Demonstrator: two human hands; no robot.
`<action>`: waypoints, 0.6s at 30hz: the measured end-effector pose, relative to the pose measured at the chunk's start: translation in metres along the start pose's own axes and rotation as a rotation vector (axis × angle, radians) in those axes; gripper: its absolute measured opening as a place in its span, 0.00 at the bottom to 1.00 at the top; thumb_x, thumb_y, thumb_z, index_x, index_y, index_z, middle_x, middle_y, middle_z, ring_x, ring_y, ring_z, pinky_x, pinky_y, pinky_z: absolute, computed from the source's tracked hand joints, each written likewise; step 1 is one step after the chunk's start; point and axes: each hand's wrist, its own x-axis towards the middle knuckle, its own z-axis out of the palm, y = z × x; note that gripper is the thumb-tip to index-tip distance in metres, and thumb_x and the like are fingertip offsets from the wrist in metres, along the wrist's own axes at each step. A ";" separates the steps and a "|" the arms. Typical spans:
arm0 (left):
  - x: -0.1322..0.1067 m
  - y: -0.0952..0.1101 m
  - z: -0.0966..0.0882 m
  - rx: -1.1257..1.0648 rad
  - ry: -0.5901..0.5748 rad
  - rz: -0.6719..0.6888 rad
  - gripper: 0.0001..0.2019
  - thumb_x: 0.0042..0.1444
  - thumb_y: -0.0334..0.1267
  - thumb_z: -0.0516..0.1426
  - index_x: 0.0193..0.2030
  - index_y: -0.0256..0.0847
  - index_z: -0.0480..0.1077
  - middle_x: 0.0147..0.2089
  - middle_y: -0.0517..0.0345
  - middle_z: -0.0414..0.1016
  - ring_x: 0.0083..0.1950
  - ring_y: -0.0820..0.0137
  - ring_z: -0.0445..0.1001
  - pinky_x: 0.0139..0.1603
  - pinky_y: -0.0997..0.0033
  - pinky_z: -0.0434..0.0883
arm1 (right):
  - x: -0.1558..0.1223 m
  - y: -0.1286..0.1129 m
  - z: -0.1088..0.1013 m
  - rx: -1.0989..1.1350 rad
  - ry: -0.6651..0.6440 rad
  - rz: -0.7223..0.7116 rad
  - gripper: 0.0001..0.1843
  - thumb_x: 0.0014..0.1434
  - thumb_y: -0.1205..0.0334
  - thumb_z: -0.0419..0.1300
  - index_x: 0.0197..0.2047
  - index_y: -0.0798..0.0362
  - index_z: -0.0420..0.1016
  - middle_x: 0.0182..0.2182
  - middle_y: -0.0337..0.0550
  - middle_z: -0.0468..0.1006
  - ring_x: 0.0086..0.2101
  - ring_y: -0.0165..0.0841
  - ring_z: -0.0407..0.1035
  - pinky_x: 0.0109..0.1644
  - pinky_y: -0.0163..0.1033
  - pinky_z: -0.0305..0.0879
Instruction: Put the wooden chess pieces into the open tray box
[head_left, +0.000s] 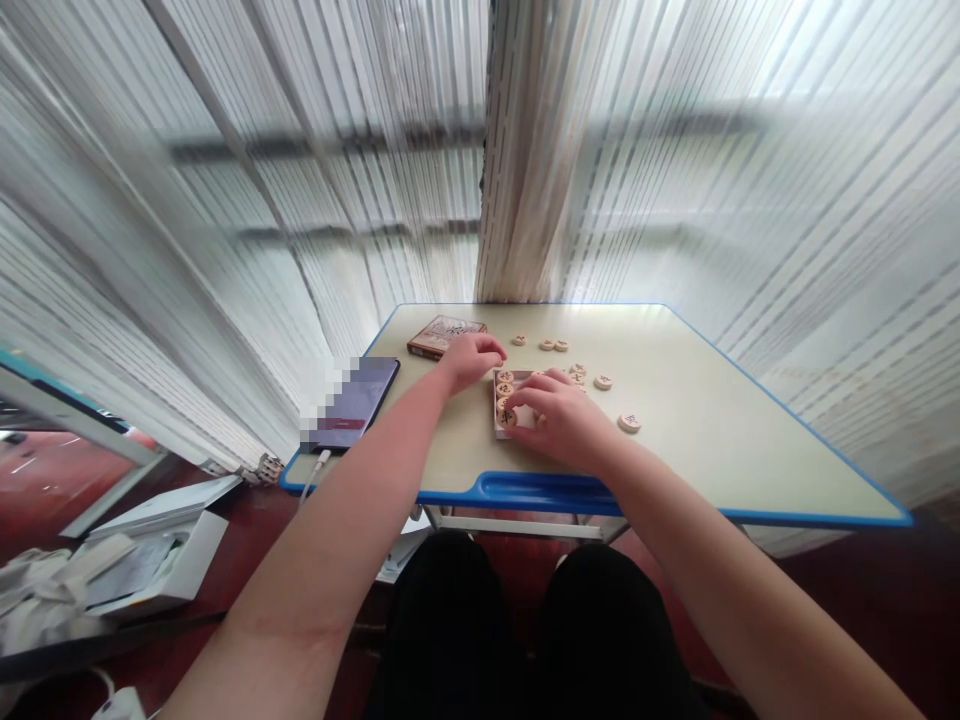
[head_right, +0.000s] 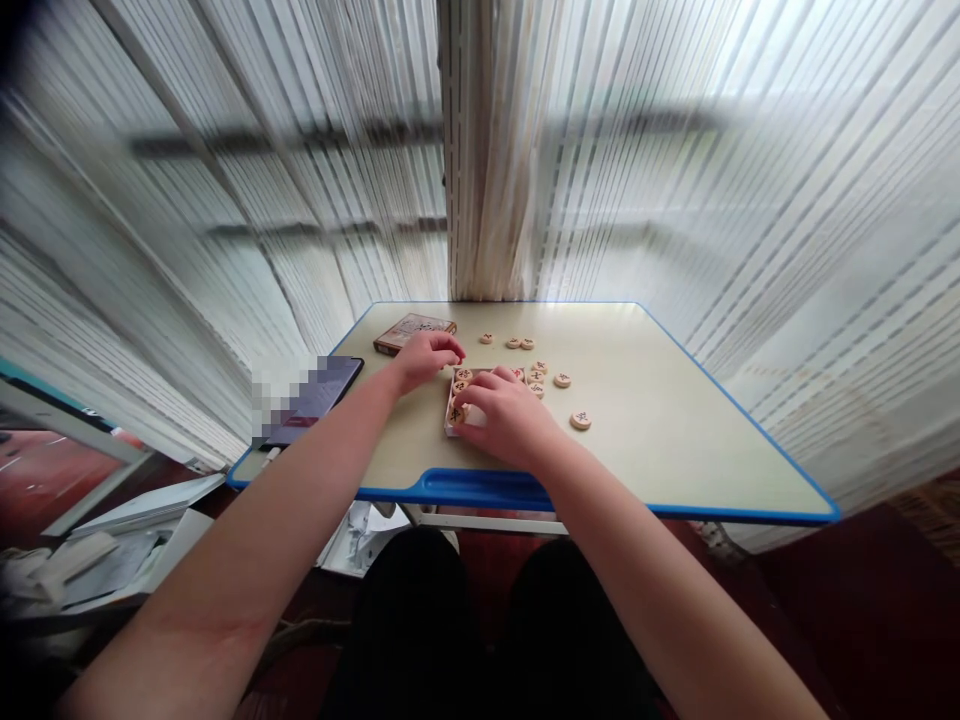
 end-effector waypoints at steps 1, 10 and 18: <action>0.000 0.000 0.000 0.002 -0.003 0.000 0.07 0.40 0.33 0.56 0.26 0.36 0.74 0.28 0.57 0.75 0.34 0.69 0.70 0.38 0.69 0.67 | 0.000 0.000 0.000 -0.006 -0.002 0.006 0.10 0.50 0.56 0.65 0.37 0.51 0.78 0.36 0.47 0.76 0.39 0.39 0.63 0.45 0.46 0.63; 0.000 -0.001 0.002 -0.007 -0.060 0.004 0.07 0.40 0.32 0.56 0.27 0.36 0.74 0.28 0.57 0.76 0.33 0.69 0.71 0.37 0.70 0.68 | 0.000 0.005 0.002 0.004 -0.041 0.045 0.09 0.51 0.54 0.65 0.35 0.48 0.81 0.35 0.45 0.77 0.37 0.38 0.62 0.43 0.44 0.63; 0.002 -0.002 0.001 -0.020 -0.046 0.015 0.07 0.40 0.32 0.56 0.27 0.36 0.75 0.28 0.57 0.76 0.34 0.69 0.72 0.38 0.70 0.68 | -0.001 0.000 -0.013 -0.076 -0.020 0.053 0.11 0.54 0.57 0.59 0.25 0.51 0.80 0.32 0.47 0.75 0.34 0.36 0.61 0.42 0.44 0.60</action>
